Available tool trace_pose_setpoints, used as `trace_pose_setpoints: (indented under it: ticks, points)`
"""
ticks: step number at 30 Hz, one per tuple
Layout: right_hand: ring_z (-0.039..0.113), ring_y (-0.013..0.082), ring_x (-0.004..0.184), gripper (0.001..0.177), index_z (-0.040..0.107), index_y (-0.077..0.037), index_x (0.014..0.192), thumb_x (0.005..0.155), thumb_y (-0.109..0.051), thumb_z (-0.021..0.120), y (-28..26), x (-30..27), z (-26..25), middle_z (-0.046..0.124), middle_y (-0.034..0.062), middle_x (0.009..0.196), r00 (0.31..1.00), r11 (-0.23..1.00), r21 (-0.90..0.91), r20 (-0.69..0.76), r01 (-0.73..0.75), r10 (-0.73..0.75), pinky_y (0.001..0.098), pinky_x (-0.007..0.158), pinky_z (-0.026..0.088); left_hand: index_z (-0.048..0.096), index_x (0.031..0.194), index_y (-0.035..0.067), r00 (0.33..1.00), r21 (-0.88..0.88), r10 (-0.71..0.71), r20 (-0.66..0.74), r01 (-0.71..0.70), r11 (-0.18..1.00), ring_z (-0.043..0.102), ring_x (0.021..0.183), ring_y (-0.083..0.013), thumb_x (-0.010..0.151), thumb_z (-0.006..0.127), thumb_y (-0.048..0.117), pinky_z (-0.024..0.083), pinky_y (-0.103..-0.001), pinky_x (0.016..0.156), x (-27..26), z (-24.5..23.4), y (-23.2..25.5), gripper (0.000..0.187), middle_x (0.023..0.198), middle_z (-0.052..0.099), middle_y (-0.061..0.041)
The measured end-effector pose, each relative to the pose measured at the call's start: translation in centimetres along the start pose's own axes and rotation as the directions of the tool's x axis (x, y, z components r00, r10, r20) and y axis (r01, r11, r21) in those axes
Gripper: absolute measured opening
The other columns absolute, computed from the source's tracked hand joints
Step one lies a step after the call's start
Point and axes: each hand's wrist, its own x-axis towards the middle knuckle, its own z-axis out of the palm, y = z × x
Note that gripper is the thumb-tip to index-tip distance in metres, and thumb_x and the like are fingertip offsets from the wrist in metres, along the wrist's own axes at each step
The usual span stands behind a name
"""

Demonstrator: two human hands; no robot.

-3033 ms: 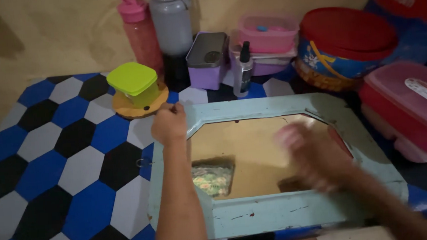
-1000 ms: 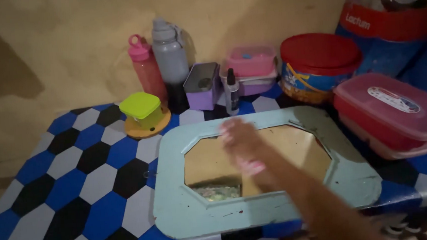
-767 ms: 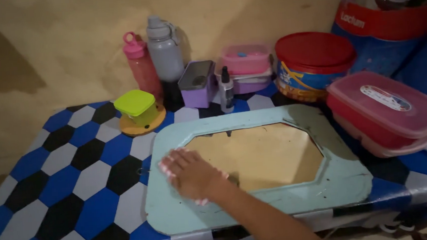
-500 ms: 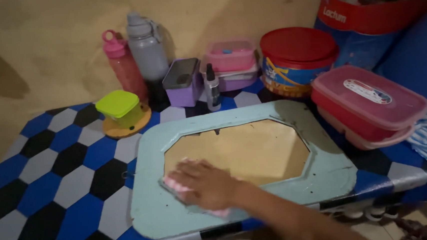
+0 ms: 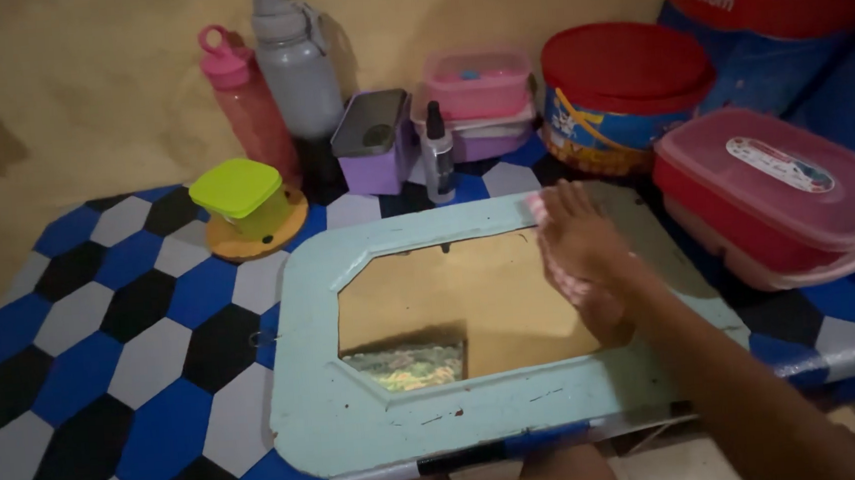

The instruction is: Cleaning a small mirror on a table using a cloth.

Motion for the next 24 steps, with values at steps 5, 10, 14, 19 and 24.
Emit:
trace_pose_setpoints:
  ticks: [5, 10, 14, 19, 24]
  points:
    - [0.028, 0.0461, 0.151, 0.065, 0.038, -0.007, 0.157, 0.098, -0.034, 0.042, -5.1, 3.6, 3.3, 0.033, 0.0243, 0.162, 0.993, 0.998, -0.043, 0.104, -0.053, 0.058, 0.0656, 0.114, 0.029, 0.072, 0.115, 0.011, 0.999, 0.001, 0.02, -0.028, -0.02, 1.0, 0.071, 0.1, -0.0237, 0.087, 0.07, 0.034, 0.057, -0.037, 0.088, 0.8, -1.4, -1.4, 0.036, 0.108, 0.075, -0.005]
    - [0.046, 0.0386, 0.134, 0.054, 0.058, -0.011, 0.134, 0.086, -0.034, 0.054, -14.8, 5.8, 6.7, 0.056, 0.015, 0.141, 0.949, 0.966, 0.151, -0.268, 0.209, -0.164, 0.0584, 0.103, 0.036, 0.075, 0.11, 0.018, 0.927, 0.428, -0.013, -0.375, 0.185, 0.885, 0.067, 0.107, -0.0333, 0.098, 0.061, 0.037, 0.052, -0.045, 0.091, 3.8, -8.0, -2.7, 0.027, 0.114, 0.073, -0.01]
    - [0.051, 0.0335, 0.138, 0.037, 0.063, -0.005, 0.119, 0.091, -0.027, 0.053, -25.7, 5.3, 0.4, 0.062, 0.013, 0.136, 0.904, 0.818, 0.385, -0.196, 0.427, -0.379, 0.0518, 0.121, 0.036, 0.077, 0.103, 0.014, 0.828, 0.706, 0.238, -0.508, 0.242, 0.665, 0.064, 0.107, -0.0426, 0.088, 0.064, 0.029, 0.047, -0.058, 0.09, 4.5, -8.3, -7.0, 0.025, 0.112, 0.07, -0.017]
    - [0.037, 0.0423, 0.142, 0.064, 0.046, 0.01, 0.142, 0.095, -0.034, 0.047, -29.3, 2.0, -3.4, 0.045, 0.0298, 0.148, 0.984, 0.964, 0.204, -0.078, 0.171, -0.158, 0.0541, 0.115, 0.028, 0.075, 0.105, 0.011, 0.831, 0.501, 0.162, -0.532, 0.155, 0.852, 0.065, 0.107, -0.0408, 0.093, 0.058, 0.024, 0.052, -0.047, 0.094, 3.2, -9.1, -8.6, 0.024, 0.116, 0.071, -0.016]
    - [0.044, 0.0395, 0.143, 0.055, 0.054, -0.005, 0.144, 0.108, -0.042, 0.034, -22.7, -2.1, -11.4, 0.052, 0.0207, 0.149, 0.85, 0.661, 0.679, 0.104, 0.319, -0.517, 0.0535, 0.118, 0.031, 0.075, 0.103, 0.007, 0.789, 0.437, 0.095, -0.608, 0.232, 0.869, 0.064, 0.105, -0.0416, 0.09, 0.06, 0.022, 0.051, -0.049, 0.092, 3.4, -8.7, -8.1, 0.024, 0.116, 0.069, -0.018]
